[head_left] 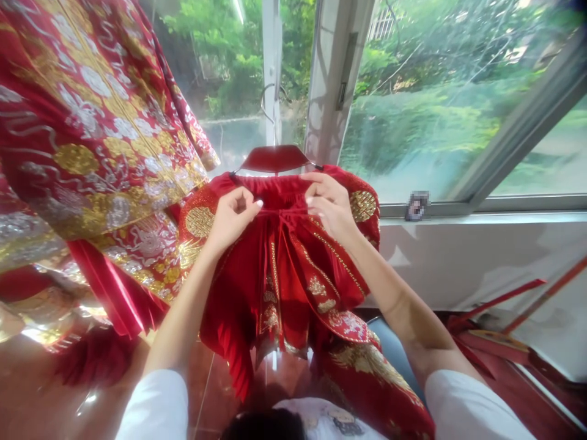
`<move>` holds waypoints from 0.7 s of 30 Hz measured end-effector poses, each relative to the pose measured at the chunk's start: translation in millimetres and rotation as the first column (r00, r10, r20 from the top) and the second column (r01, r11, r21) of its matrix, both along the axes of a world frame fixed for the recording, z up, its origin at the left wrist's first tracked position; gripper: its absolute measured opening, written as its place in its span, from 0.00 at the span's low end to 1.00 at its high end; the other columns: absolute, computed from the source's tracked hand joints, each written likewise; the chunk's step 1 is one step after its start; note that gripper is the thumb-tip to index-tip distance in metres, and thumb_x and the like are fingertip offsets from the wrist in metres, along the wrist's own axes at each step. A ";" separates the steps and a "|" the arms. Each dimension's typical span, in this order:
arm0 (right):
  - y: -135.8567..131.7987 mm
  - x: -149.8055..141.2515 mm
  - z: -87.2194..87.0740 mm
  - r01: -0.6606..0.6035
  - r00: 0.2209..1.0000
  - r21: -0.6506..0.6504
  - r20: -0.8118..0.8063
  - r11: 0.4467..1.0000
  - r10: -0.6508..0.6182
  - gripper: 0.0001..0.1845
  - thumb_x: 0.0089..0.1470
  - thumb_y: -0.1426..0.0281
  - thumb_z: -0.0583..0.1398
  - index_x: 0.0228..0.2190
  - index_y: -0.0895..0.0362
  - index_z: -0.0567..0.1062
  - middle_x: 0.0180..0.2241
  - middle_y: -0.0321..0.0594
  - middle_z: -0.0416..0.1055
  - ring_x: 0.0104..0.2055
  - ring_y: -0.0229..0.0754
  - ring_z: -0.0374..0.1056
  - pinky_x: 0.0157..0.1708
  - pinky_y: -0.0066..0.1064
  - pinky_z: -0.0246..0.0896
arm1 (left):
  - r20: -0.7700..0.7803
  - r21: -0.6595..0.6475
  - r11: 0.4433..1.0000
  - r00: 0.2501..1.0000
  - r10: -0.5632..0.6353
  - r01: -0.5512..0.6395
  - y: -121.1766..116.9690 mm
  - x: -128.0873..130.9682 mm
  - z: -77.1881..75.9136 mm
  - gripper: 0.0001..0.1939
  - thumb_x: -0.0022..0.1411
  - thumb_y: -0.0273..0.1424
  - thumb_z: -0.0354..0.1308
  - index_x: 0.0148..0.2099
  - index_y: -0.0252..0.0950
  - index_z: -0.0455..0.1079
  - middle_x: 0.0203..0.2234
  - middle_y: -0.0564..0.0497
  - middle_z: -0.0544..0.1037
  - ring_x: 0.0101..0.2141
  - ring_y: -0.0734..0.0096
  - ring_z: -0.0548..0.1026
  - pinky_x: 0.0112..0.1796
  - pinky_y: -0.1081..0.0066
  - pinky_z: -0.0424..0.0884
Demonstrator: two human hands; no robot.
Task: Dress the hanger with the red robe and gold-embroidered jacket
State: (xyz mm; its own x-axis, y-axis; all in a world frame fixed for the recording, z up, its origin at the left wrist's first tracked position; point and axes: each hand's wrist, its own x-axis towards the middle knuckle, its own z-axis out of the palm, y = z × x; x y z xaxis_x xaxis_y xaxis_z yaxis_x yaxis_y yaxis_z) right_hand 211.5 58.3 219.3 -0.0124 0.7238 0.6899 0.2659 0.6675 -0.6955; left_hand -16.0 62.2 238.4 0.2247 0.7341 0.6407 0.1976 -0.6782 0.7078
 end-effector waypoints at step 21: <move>23.7 101.8 30.0 0.315 0.849 0.087 0.420 0.945 -0.321 0.26 0.62 0.59 0.53 0.16 0.57 0.61 0.14 0.32 0.56 0.18 0.30 0.54 0.23 0.28 0.49 | -0.326 0.405 0.858 0.826 0.460 -0.317 37.1 -63.8 26.5 0.15 0.65 0.39 0.53 0.45 0.38 0.77 0.37 0.48 0.81 0.36 0.63 0.78 0.42 0.69 0.69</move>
State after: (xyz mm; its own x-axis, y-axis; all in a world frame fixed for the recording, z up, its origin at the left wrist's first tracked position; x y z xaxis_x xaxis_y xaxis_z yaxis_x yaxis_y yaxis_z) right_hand 313.2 81.9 249.4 -0.0758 0.7280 0.6814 0.7311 0.5052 -0.4585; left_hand -79.8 99.2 264.9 0.2511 0.5850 0.7712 0.7081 -0.6542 0.2657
